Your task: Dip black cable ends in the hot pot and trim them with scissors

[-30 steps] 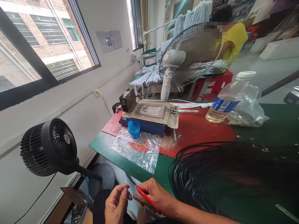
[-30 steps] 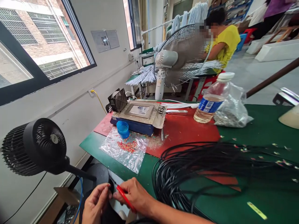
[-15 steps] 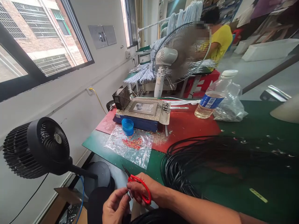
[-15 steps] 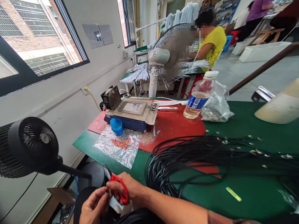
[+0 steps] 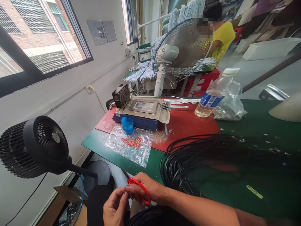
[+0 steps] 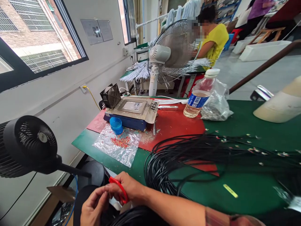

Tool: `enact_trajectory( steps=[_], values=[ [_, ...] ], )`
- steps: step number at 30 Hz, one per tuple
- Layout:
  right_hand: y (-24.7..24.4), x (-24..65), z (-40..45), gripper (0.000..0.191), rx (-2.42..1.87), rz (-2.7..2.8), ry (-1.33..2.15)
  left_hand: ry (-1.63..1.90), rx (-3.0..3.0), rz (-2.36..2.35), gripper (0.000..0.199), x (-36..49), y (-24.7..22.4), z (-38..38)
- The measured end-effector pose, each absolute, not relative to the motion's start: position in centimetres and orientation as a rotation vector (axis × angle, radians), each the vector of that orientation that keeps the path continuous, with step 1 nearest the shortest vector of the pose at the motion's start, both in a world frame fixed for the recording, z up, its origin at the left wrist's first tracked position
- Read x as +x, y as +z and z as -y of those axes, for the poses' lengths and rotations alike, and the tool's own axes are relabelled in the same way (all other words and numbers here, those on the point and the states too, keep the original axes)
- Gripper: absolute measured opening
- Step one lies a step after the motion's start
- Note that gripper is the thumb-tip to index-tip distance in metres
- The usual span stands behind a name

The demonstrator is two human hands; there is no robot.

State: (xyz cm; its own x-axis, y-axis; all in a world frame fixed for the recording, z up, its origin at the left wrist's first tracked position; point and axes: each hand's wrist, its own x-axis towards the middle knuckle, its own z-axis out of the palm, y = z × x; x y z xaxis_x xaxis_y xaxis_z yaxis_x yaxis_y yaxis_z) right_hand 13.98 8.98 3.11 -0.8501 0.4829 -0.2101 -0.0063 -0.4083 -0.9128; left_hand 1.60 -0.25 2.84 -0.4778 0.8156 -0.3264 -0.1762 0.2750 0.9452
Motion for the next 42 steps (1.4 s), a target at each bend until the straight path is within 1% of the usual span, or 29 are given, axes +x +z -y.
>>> enact_trajectory(
  steps=[2,7,15,17,21,25,30,34,42],
  values=[
    [3.4,14.0,-9.0,0.046,-0.639,1.391,2.435,1.335,0.555,-1.597,0.026,1.4,2.6,0.3],
    [4.1,14.2,-9.1,0.046,-0.630,1.370,2.533,1.323,0.362,-1.361,0.019,1.5,2.7,0.7],
    [3.5,14.4,-9.2,0.038,-0.562,1.338,2.664,1.295,0.266,-1.174,0.019,1.9,3.3,1.0],
    [3.2,14.4,-9.2,0.038,-0.564,1.326,2.645,1.289,0.266,-1.190,0.019,1.8,3.1,0.9],
    [3.0,14.2,-9.1,0.044,-0.603,1.317,2.575,1.268,0.275,-1.276,0.019,1.4,2.4,0.7],
    [3.5,14.0,-9.0,0.045,-0.642,1.312,2.555,1.323,0.314,-1.324,0.019,1.5,2.1,0.7],
    [3.8,14.0,-8.8,0.045,-0.656,1.346,2.496,1.427,0.192,-1.323,0.027,2.1,2.3,0.5],
    [3.6,14.0,-8.8,0.044,-0.589,1.360,2.514,1.426,0.100,-1.282,0.034,2.3,2.4,0.1],
    [3.6,13.8,-8.7,0.051,-0.592,1.301,2.500,1.439,0.144,-1.334,0.034,2.0,1.8,0.0]
  ],
)
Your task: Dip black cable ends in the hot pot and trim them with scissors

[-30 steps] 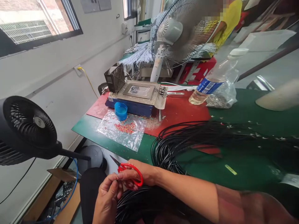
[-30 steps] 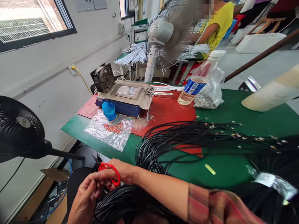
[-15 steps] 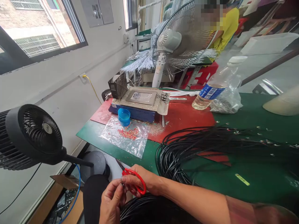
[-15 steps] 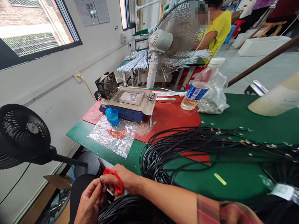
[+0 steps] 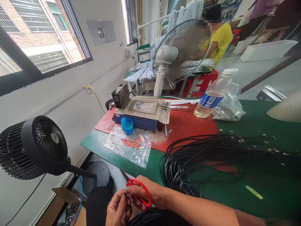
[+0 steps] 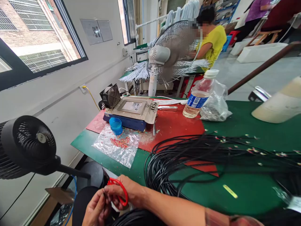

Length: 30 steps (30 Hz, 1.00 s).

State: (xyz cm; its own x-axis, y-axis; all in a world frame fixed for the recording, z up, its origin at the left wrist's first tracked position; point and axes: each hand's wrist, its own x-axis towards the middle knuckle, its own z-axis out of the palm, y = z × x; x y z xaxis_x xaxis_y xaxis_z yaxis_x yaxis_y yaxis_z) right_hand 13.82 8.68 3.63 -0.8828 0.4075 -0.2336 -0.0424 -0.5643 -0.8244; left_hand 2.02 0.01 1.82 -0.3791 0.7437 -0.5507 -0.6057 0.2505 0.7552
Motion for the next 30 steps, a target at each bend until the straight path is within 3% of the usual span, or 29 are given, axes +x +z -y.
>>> enact_trajectory(
  steps=[10,30],
  values=[
    [2.4,13.7,-8.4,0.045,-0.573,1.466,2.314,1.559,0.104,-1.419,0.031,2.3,1.9,-0.1],
    [1.9,13.9,-8.4,0.044,-0.644,1.551,2.269,1.573,0.339,-1.591,0.033,1.9,1.3,0.1]
  ],
)
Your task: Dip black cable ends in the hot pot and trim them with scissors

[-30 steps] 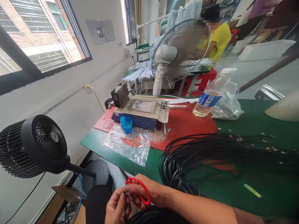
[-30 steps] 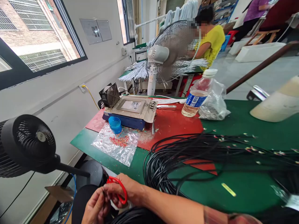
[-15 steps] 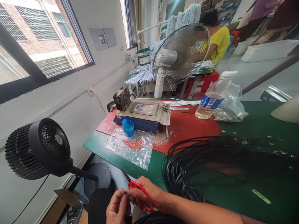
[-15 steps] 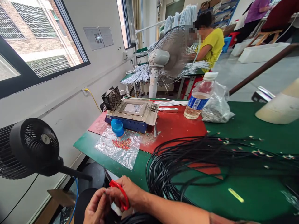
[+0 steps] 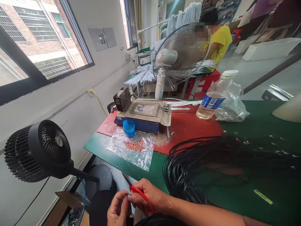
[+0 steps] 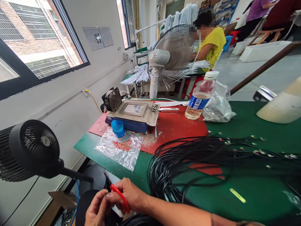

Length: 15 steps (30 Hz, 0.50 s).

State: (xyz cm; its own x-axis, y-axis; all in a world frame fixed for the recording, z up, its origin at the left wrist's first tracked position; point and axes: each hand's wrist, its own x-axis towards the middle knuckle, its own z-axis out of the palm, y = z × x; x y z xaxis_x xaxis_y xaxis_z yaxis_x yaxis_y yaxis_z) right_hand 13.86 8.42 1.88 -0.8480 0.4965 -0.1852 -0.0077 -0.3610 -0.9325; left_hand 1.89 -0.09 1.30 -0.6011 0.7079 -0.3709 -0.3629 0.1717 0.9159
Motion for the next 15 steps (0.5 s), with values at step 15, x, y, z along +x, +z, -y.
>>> enact_trajectory(
  steps=[15],
  values=[
    [2.30,13.42,-8.49,0.049,-0.652,1.344,2.389,1.571,0.225,-1.386,0.029,1.93,0.68,-0.01]
  ],
)
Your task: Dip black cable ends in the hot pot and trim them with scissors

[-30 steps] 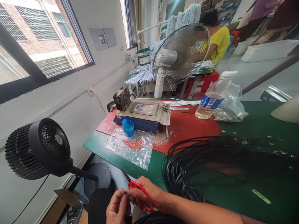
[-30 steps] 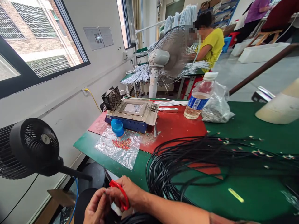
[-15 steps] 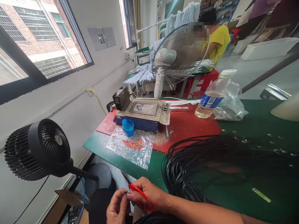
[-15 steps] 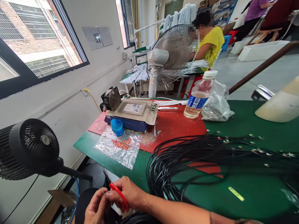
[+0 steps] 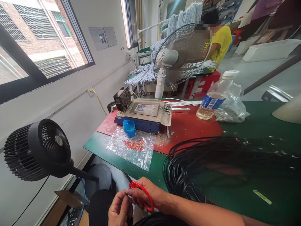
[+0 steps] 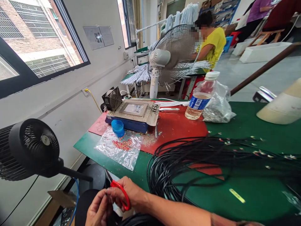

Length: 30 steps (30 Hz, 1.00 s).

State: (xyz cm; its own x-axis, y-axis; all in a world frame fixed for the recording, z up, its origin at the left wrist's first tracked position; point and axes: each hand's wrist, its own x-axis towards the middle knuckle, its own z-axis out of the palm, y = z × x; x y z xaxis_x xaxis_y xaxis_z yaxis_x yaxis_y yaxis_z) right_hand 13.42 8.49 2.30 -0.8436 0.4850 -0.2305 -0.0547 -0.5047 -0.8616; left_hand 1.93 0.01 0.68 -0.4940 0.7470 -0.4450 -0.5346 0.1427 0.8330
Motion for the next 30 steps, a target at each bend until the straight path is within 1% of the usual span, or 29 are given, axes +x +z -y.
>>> enact_trajectory(
  steps=[6,15,24,30],
  values=[
    [2.5,13.5,-8.5,0.048,-0.601,1.326,2.396,1.528,0.155,-1.342,0.025,1.7,0.4,0.2],
    [2.3,13.4,-8.5,0.048,-0.670,1.365,2.390,1.518,0.143,-1.335,0.029,2.2,1.6,0.0],
    [3.1,13.4,-8.5,0.052,-0.692,1.334,2.382,1.476,0.098,-1.322,0.031,2.0,1.7,0.0],
    [2.3,13.3,-8.4,0.051,-0.713,1.338,2.318,1.483,0.081,-1.301,0.030,2.1,1.9,-0.2]
  ],
)
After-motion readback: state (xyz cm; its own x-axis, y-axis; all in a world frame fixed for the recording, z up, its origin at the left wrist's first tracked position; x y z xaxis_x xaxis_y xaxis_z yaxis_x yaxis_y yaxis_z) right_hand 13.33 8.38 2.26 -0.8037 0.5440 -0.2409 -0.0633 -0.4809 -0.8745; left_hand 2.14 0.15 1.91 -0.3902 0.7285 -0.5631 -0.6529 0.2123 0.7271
